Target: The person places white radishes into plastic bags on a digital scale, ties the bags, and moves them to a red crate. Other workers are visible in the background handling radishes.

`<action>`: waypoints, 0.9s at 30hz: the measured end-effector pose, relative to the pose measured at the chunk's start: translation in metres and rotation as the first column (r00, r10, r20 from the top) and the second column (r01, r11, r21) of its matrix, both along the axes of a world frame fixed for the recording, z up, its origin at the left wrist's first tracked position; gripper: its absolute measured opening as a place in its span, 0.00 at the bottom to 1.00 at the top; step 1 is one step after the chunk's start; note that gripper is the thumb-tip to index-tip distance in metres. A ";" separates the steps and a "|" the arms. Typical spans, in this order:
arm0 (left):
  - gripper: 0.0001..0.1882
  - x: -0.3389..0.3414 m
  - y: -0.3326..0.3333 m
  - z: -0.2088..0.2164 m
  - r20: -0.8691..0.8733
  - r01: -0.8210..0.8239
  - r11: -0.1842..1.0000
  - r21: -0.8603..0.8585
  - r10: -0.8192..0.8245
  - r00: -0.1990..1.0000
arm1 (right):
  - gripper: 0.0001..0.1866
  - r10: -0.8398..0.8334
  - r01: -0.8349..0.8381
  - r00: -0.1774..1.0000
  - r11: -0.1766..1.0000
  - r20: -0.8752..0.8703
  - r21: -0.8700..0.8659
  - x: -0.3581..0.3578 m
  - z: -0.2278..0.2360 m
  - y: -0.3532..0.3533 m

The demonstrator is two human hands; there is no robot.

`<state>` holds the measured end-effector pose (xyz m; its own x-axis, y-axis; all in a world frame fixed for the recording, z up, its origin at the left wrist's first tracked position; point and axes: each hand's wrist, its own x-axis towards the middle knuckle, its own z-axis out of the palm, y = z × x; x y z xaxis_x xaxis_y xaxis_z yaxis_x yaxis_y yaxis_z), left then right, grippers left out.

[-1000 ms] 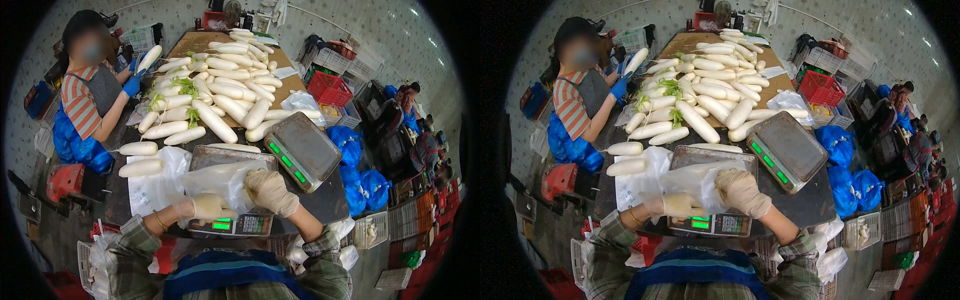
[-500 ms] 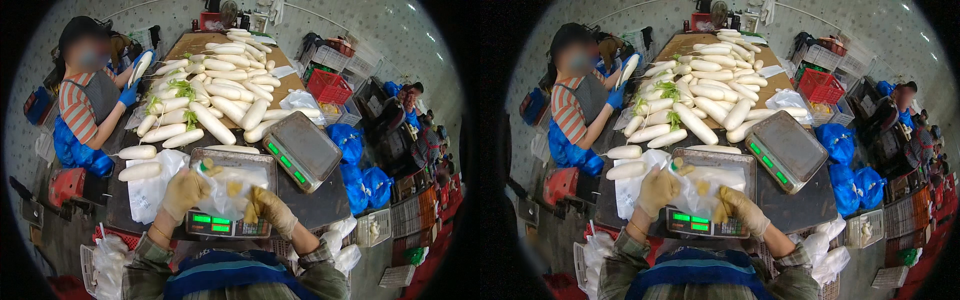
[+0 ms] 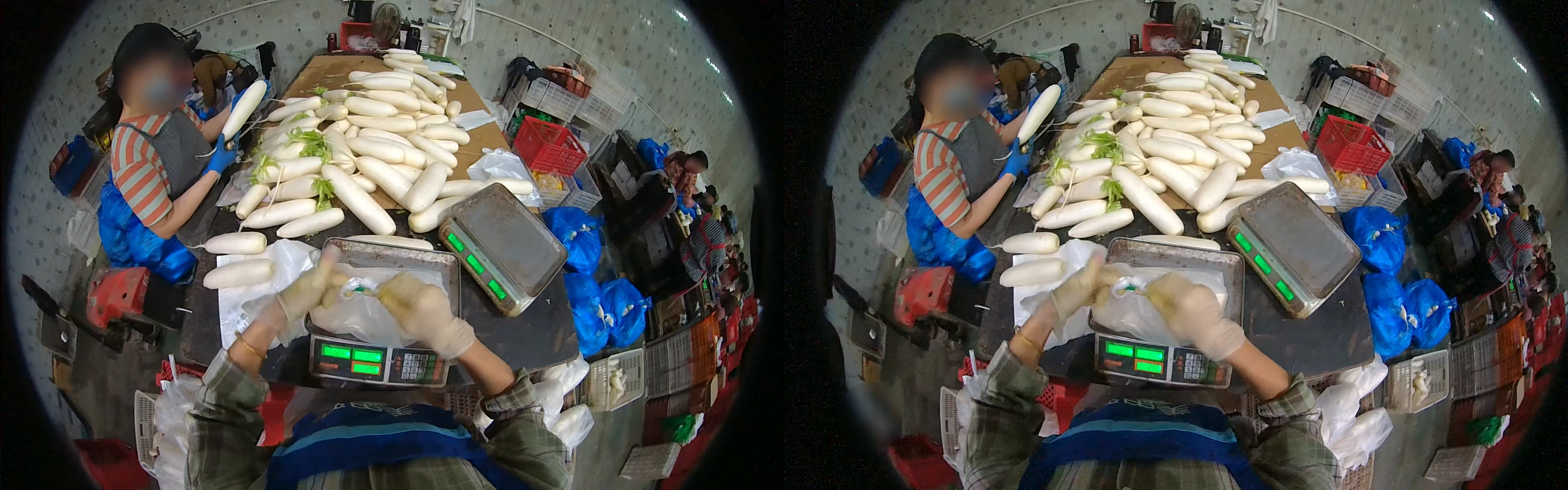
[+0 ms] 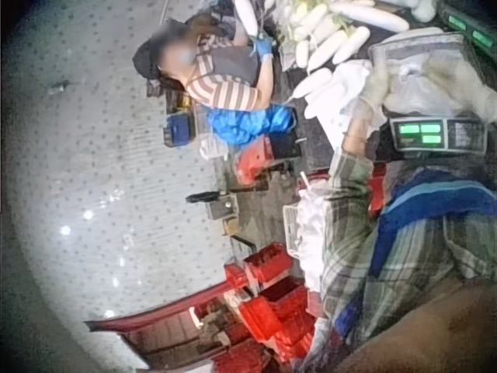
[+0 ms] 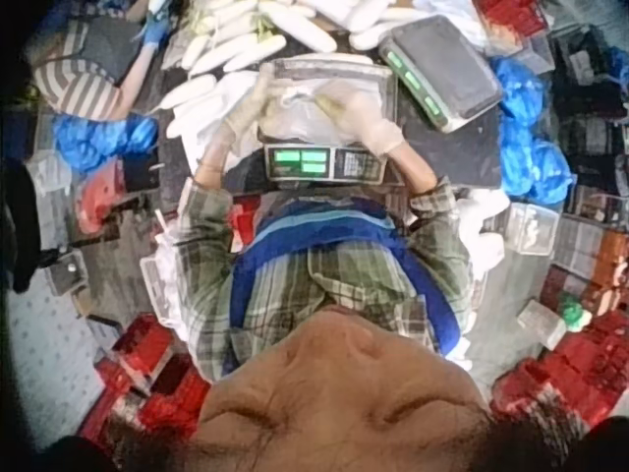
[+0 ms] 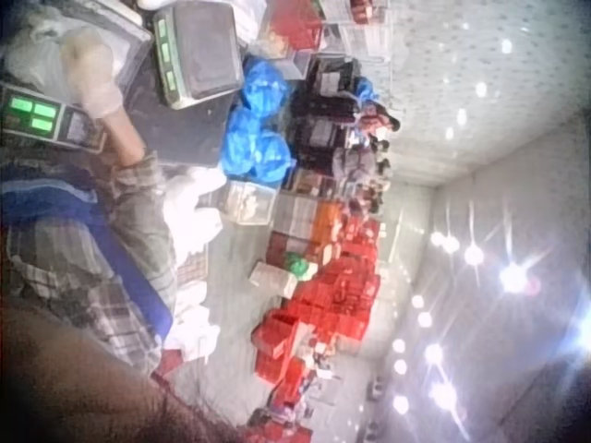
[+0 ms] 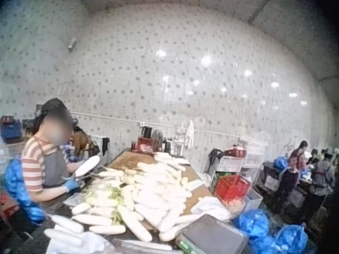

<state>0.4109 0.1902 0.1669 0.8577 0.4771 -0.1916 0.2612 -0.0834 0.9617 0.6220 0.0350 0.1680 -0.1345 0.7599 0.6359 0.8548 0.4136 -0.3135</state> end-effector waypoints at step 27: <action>0.07 0.066 -0.102 -0.014 0.293 -0.464 0.440 0.769 0.403 0.867 | 0.27 -0.033 -0.341 0.215 0.934 -0.976 -0.107 -0.010 0.027 -0.054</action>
<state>0.4767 0.0880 0.1528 0.4876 0.7090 0.5094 0.4388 -0.7035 0.5591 0.6122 -0.0194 0.1945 0.2935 0.9406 0.1708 -0.2442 0.2465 -0.9379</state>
